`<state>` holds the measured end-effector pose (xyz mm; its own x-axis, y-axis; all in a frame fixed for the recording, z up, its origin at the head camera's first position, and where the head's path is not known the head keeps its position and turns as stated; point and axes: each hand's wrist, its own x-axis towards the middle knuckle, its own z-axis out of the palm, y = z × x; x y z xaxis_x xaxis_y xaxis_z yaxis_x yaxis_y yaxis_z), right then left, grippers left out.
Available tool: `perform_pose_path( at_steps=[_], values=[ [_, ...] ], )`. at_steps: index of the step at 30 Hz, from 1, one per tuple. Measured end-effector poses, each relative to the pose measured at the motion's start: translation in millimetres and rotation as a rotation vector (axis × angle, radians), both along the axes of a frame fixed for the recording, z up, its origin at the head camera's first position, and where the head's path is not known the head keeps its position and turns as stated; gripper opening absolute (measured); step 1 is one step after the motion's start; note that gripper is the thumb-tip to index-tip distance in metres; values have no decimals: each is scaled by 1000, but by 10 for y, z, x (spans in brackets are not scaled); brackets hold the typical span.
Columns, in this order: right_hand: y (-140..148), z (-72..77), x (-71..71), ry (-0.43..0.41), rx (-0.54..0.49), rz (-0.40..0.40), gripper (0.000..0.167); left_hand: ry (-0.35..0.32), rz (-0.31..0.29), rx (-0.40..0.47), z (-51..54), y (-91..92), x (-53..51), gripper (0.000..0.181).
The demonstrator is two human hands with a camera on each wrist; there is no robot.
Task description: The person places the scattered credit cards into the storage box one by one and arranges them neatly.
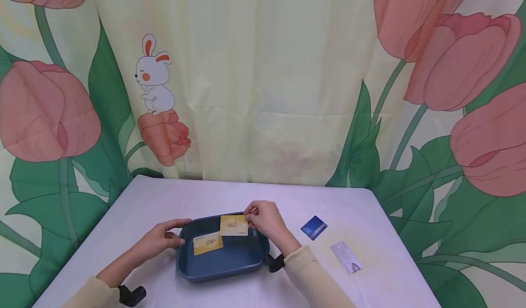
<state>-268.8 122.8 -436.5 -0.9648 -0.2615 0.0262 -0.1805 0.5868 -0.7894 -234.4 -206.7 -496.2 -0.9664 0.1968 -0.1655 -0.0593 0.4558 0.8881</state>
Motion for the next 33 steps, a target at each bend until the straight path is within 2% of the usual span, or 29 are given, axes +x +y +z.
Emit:
perform_pose_path(
  at_steps=[5,14,25,33],
  values=[
    [-43,-41,40,-26,8,34,4,-1,-16,14,-7,-17,-6,62],
    [-132,-140,103,-4,10,100,4,-7,-18,24,-13,-16,-19,62],
    [-245,-280,160,-22,86,101,6,6,-3,6,-5,-7,-10,62],
    [-304,-357,211,-38,90,104,8,-7,-1,15,3,12,3,63]
  ],
)
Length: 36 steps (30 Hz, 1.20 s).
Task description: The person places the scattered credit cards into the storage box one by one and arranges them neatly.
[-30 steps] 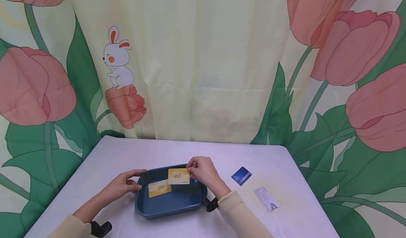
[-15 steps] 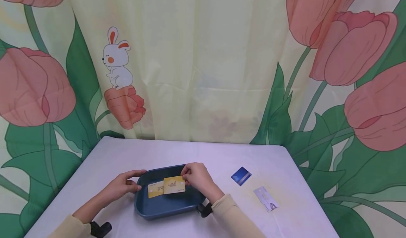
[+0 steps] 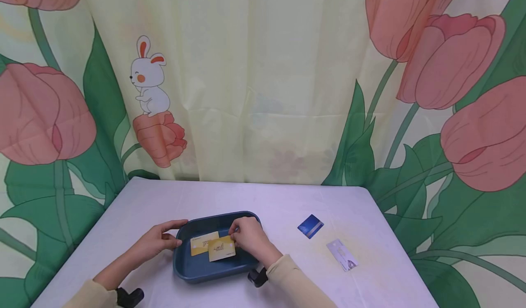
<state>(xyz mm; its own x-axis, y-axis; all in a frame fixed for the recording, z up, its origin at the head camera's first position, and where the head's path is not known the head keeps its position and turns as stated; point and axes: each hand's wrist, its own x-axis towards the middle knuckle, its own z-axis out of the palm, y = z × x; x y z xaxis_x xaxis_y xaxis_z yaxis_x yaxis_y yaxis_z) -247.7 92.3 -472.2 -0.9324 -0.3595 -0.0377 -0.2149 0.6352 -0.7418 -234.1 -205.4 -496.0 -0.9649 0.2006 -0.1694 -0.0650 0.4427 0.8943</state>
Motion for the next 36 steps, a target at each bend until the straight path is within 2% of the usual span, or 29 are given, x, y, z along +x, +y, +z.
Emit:
perform_pose_path(
  at_steps=[8,14,21,30,36],
  values=[
    [-43,-38,36,1,28,-4,9,-3,-20,20,1,-16,18,63],
    [-106,-32,83,-14,41,2,7,-3,-10,14,12,-15,23,63],
    [-168,-40,127,10,94,14,7,-1,-16,17,28,-12,40,62],
    [-218,-110,166,-1,107,19,6,-7,2,-14,28,0,27,62],
    [-253,-106,194,0,101,35,4,-7,8,-14,19,2,18,62]
  ],
)
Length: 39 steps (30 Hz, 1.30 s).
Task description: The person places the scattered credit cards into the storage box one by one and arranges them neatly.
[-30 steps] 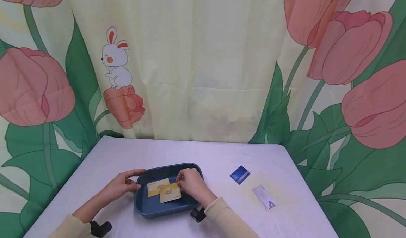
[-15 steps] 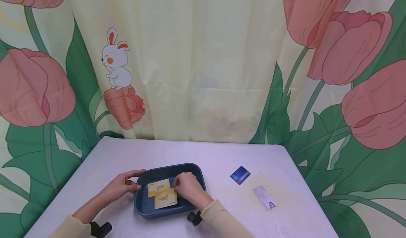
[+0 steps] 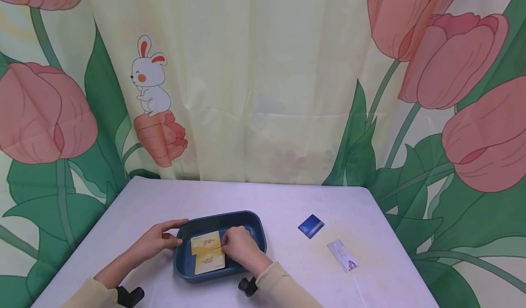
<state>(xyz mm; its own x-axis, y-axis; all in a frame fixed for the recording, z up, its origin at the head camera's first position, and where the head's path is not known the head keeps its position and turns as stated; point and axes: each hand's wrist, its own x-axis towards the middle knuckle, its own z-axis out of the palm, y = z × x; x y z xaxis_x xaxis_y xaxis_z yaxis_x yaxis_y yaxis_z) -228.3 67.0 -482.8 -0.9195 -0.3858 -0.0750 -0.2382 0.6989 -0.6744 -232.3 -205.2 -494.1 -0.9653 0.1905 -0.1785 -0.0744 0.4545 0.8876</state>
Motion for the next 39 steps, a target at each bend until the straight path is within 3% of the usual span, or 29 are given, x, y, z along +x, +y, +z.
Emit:
perform_pose_path(
  at_steps=[18,28,39],
  values=[
    [-60,-50,-1,-27,-3,40,5,-14,25,-12,-8,23,23,62],
    [-93,8,6,3,23,38,9,-1,24,-24,17,32,11,61],
    [-55,28,20,-30,-3,25,17,16,11,-30,-9,23,-1,62]
  ],
)
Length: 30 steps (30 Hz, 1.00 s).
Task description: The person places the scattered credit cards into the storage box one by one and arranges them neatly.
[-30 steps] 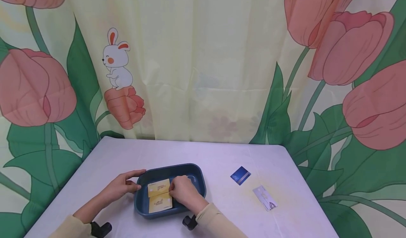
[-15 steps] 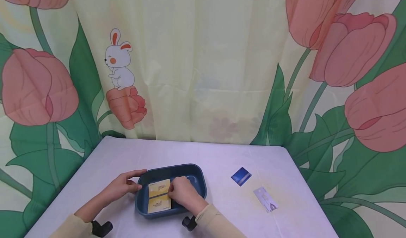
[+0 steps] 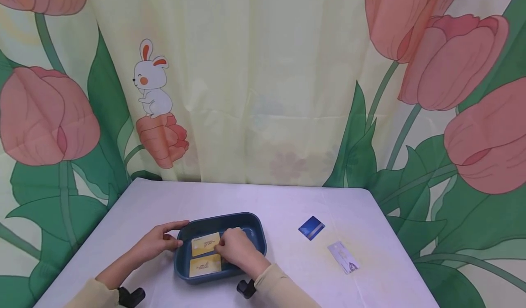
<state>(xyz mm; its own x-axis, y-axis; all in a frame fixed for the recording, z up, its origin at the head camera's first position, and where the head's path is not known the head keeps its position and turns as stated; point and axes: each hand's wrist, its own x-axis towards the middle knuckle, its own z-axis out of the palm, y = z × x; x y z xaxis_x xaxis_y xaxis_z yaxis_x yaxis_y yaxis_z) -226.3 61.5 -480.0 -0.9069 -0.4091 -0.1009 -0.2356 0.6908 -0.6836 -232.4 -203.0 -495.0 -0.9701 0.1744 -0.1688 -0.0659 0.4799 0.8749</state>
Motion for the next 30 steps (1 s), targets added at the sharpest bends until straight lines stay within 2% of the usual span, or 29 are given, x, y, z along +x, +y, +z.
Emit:
perform_pose_path(
  at_steps=[10,24,30],
  values=[
    [61,9,-44,57,18,9,21,-19,13,-3,-17,-13,3,61],
    [170,82,-69,66,10,-59,25,-21,17,5,-29,-7,-15,61],
    [233,90,-86,74,-3,-63,26,-21,15,14,-16,-2,-20,62]
  ],
)
